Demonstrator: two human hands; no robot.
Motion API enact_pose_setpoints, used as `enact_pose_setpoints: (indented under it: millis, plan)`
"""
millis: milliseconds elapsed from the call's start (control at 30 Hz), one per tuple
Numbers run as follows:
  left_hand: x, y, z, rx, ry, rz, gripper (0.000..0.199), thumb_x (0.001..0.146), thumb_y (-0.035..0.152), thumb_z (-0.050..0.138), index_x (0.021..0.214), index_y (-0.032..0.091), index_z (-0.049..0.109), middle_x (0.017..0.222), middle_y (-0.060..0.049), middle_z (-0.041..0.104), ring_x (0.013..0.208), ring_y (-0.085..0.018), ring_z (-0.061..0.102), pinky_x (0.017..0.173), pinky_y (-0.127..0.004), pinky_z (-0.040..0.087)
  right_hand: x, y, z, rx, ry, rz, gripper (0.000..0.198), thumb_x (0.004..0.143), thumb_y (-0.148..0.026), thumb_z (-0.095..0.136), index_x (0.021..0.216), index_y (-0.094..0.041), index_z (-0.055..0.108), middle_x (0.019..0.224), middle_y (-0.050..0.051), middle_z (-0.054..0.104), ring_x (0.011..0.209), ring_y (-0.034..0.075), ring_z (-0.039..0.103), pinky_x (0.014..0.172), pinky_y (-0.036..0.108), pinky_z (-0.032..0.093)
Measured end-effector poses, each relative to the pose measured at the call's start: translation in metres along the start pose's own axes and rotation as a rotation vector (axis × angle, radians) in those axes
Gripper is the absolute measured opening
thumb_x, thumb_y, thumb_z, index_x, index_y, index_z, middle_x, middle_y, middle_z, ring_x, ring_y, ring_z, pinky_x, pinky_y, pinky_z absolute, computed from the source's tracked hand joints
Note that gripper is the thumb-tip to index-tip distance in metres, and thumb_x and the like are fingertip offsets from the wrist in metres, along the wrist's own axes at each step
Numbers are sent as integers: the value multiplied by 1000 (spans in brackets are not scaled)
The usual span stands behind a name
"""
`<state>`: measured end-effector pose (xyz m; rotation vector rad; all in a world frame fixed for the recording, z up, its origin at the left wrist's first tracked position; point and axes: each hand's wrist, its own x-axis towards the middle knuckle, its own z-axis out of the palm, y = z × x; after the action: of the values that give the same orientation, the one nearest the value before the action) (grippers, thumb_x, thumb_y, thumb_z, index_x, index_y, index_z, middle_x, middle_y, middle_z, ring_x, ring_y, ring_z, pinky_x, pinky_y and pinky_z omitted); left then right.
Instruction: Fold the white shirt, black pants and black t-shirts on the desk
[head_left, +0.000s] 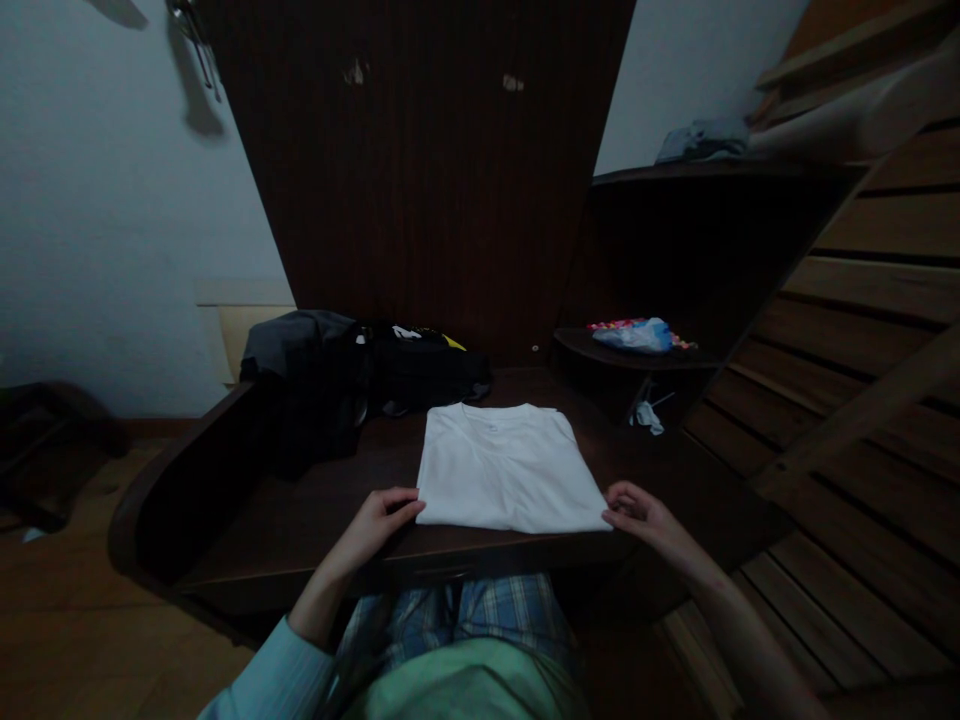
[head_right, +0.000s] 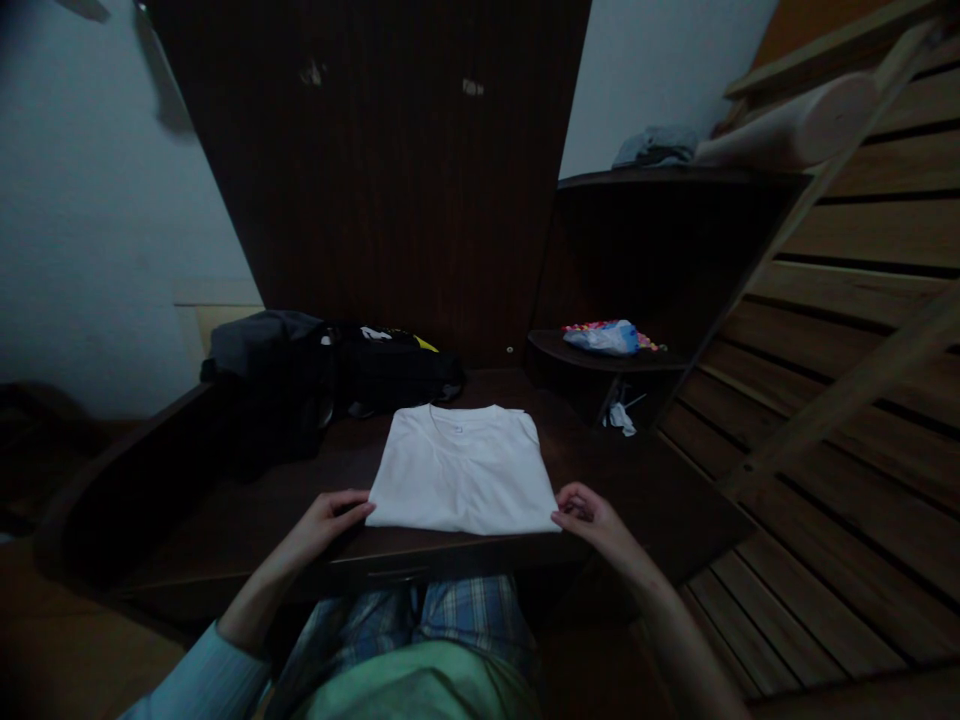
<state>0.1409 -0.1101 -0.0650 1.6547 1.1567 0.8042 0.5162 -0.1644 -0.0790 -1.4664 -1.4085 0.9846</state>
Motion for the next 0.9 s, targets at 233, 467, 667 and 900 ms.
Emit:
enact_pose_setpoints:
  millis: [233,467,667,900]
  plan:
    - [2,-3,4,-183,-135,3,40,66,38,65,99,15,64,94,-6,68,93,-22,58,83,-31,43,-3,0,-4,49,-158,23,34,58,-41,70,70,-20,46,65,-4,48,63,11,46,56,21,35]
    - [10,-9,5,-292,-54,-79,49,57,38,72,97,12,64,78,-5,70,75,-19,61,73,-28,46,2,-3,3,167,-22,71,48,47,-48,74,60,-20,37,51,-8,38,47,7,35,45,19,25]
    - [11,-9,2,-283,11,-113,51,51,36,76,95,12,65,71,-4,69,69,-18,62,67,-27,47,4,-10,3,223,25,88,55,40,-47,77,54,-20,31,48,-8,38,45,6,34,44,19,25]
    - [14,-5,1,-290,62,-119,48,43,34,79,82,12,65,60,-1,65,57,-15,59,59,-26,46,6,-7,2,205,44,68,55,41,-47,76,54,-20,31,50,-7,39,46,7,35,44,20,26]
